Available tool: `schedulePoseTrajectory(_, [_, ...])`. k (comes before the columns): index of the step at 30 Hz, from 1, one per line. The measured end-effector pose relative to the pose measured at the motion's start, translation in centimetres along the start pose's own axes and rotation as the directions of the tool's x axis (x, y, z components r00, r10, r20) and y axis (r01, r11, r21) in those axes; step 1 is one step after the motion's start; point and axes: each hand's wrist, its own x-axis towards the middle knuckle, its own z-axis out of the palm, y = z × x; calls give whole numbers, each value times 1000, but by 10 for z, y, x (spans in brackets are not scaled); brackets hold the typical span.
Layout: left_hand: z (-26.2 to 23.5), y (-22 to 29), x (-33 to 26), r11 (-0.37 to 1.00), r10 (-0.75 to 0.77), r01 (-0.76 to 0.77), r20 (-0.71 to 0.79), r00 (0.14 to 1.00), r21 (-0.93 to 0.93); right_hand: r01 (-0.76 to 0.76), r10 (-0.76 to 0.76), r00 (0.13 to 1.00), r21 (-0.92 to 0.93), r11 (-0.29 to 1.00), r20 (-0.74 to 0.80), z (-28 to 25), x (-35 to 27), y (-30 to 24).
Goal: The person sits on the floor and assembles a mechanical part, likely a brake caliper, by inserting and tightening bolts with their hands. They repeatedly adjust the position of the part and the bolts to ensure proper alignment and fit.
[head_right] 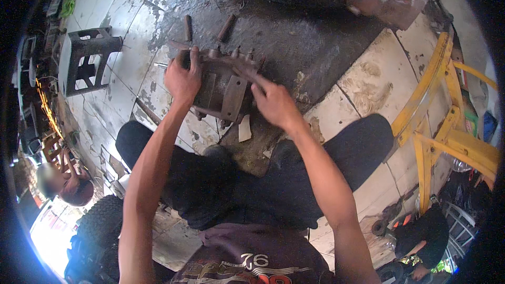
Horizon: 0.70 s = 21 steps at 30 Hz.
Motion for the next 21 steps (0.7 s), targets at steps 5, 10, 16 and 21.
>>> schedulePoseTrajectory(5, [4, 0, 1, 1000, 1, 0, 58, 998, -7, 224, -269, 962, -408, 885, -55, 9, -13, 21])
schedulePoseTrajectory(10, [9, -4, -1, 999, 14, -17, 53, 998, 46, 339, -330, 941, -254, 906, 79, 0, 8, 28])
schedulePoseTrajectory(16, [3, 7, 2, 998, 14, -22, 128, 992, 59, 370, -335, 929, -330, 868, 161, -12, 28, 18])
schedulePoseTrajectory(21, [3, 2, 4, 993, 54, -67, 130, 990, 97, 421, -353, 907, -433, 798, 231, -7, 9, 41])
